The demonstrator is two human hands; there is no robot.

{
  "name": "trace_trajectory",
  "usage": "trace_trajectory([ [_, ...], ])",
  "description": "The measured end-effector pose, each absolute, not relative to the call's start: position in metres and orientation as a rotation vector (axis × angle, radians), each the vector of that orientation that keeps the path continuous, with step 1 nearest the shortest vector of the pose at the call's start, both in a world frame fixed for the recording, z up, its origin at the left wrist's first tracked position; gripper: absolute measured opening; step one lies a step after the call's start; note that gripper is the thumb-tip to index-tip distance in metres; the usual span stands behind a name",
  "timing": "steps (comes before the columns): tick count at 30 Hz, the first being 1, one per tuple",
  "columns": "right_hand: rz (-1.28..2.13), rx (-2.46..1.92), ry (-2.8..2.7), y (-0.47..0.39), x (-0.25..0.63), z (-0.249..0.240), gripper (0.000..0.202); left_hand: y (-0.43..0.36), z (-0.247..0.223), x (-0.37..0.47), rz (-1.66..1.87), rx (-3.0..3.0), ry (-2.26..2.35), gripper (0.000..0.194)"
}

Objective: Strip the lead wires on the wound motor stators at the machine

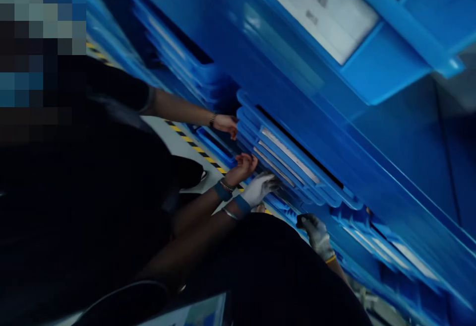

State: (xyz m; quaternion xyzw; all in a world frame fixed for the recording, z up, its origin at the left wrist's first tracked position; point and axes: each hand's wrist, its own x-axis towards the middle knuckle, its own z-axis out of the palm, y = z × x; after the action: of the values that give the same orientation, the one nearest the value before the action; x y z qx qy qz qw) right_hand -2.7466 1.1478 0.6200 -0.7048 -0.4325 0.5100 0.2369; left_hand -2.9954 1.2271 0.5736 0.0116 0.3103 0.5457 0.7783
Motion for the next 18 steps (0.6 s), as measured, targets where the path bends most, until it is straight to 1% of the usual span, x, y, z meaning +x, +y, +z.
trace_trajectory([
  [3,1.376,-1.913,-1.005,1.113,-2.748,0.607,0.047,1.228,0.573,-2.995,1.146,-0.011,0.694,0.012],
  [7,1.316,-1.916,-0.820,1.066,-2.746,0.595,0.053,1.227,0.574,-2.994,1.103,-0.039,0.716,0.012],
  [14,1.284,-1.944,-0.640,0.989,-2.726,0.583,0.054,1.233,0.582,-2.992,1.094,-0.010,0.842,0.022],
  [16,1.278,-1.939,-0.615,0.964,-2.715,0.579,0.054,1.221,0.578,-2.990,1.105,-0.027,0.932,0.023],
  [18,1.268,-1.945,-0.590,0.933,-2.701,0.576,0.056,1.192,0.569,-2.986,1.098,-0.074,1.034,0.022],
])
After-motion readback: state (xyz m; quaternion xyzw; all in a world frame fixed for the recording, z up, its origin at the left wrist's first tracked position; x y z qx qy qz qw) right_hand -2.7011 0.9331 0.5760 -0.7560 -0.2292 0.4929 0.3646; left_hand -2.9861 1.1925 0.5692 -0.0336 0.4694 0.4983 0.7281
